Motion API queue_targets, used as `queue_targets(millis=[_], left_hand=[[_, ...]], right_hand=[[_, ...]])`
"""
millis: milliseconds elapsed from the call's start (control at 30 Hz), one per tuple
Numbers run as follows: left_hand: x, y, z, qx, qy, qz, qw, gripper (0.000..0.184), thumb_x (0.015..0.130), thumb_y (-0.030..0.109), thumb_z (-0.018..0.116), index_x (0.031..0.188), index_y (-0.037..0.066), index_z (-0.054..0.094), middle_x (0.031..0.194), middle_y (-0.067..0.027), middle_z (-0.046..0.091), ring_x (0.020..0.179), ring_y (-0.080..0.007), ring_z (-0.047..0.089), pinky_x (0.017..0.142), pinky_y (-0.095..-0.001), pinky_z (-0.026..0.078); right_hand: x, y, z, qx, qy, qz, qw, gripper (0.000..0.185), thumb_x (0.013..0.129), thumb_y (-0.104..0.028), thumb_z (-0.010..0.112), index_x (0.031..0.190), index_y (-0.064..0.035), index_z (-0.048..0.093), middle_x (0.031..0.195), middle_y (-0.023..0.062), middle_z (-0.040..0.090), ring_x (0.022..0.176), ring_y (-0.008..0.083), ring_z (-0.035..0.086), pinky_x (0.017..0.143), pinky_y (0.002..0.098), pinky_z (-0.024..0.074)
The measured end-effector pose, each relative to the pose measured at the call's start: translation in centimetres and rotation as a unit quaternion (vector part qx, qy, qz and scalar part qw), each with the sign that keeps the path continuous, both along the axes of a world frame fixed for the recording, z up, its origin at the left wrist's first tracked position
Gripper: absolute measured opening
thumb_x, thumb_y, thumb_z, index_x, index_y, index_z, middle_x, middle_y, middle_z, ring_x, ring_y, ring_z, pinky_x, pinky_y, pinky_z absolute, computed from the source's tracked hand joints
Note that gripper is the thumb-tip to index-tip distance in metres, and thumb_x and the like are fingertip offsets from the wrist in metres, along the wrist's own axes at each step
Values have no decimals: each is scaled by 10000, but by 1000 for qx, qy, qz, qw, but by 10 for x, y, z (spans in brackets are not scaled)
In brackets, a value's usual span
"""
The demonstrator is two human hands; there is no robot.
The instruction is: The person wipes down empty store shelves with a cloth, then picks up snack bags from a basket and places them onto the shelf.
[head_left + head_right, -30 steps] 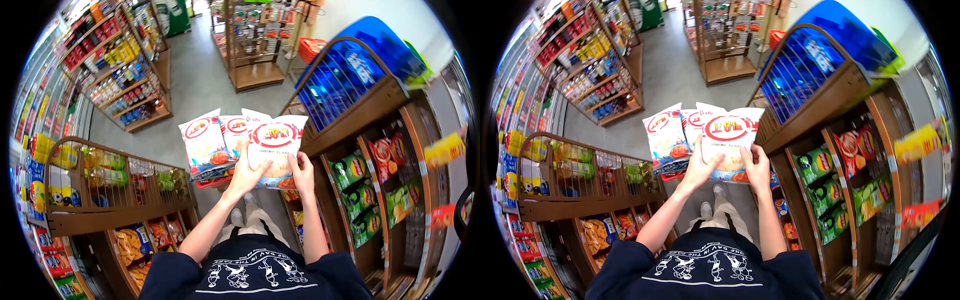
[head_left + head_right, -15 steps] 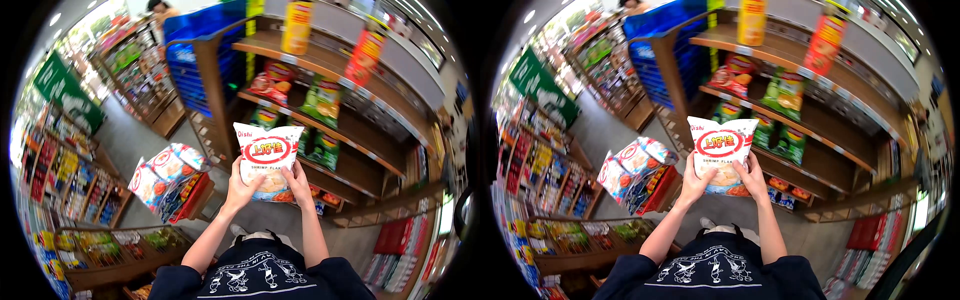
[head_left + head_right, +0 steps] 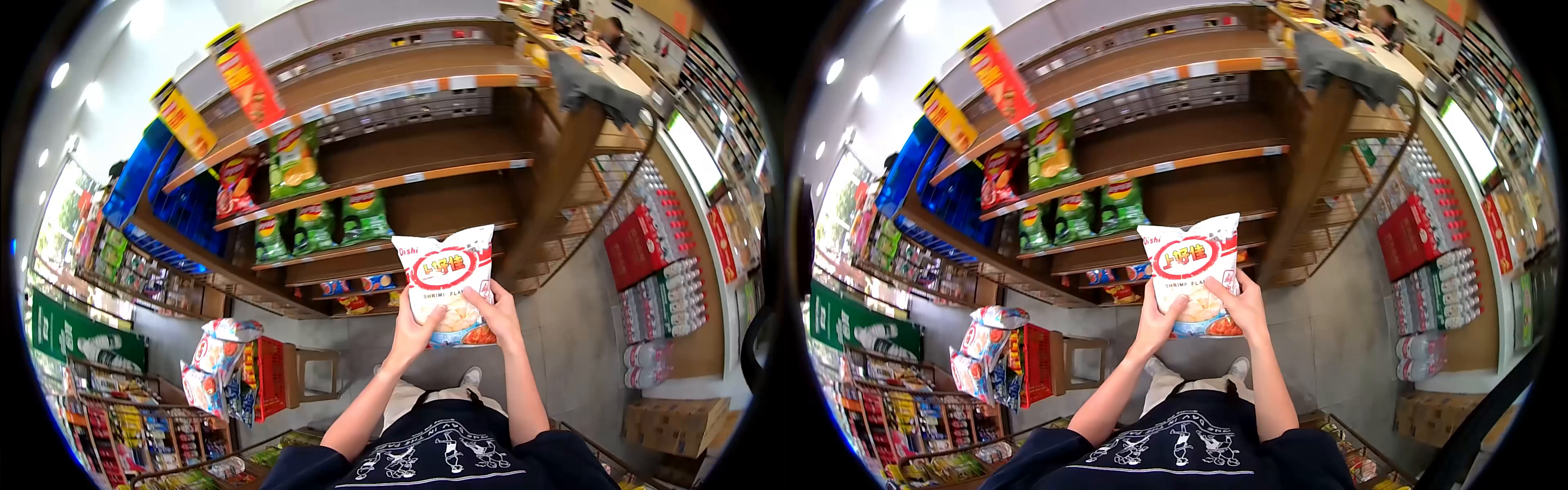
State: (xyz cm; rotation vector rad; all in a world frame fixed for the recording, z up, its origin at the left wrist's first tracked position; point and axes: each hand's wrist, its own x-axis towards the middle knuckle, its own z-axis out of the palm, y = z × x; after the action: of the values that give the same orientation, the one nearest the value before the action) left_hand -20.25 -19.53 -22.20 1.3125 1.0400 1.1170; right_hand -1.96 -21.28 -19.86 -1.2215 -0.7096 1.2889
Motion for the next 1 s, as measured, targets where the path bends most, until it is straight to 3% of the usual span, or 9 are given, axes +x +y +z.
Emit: queue_targets(millis=[167,333,500,733,867,1000], left_hand=[[45,-3,1,-66,-4,-81,994,787,854,246,770,1406,-74,310,1261,-203,579,1135,-215,586,969,-337,476],[58,12,-9,-89,-4,-159,983,781,830,185,791,1419,-26,324,1326,-146,545,1223,-203,529,1044,-357,435],[54,43,-17,-118,-36,-221,967,824,758,213,856,1383,-49,388,1301,-153,573,1194,-197,555,1031,-347,452],[32,91,-64,-99,-87,-234,963,690,706,118,886,1291,-9,544,1217,-96,653,1098,-158,608,973,-335,503],[23,110,-102,-109,-109,-224,962,700,700,103,885,1298,-9,539,1207,-92,655,1098,-154,600,977,-336,495],[21,123,-144,-76,-81,-240,964,757,679,131,899,1314,-10,512,1224,-99,634,1131,-169,575,996,-343,468]], right_hand=[[50,-20,-6,-29,-21,-34,999,533,803,-214,823,1201,64,602,1081,115,696,929,136,661,816,284,534],[78,-20,-10,-14,-26,-8,1000,620,789,-157,828,1288,40,518,1177,125,643,1029,167,634,892,296,513],[84,-3,-23,-15,-53,24,998,681,758,-134,845,1305,38,477,1192,128,619,1085,175,603,946,318,490],[79,50,-24,-13,-148,166,975,841,702,-132,864,1371,60,391,1273,151,571,1181,210,552,1012,348,448],[87,78,-56,-41,-247,238,939,895,648,-164,899,1358,67,405,1275,159,573,1192,233,550,1033,368,433],[86,94,-85,-90,-230,234,940,892,618,-142,915,1341,59,434,1264,146,581,1199,230,545,1048,370,416]])
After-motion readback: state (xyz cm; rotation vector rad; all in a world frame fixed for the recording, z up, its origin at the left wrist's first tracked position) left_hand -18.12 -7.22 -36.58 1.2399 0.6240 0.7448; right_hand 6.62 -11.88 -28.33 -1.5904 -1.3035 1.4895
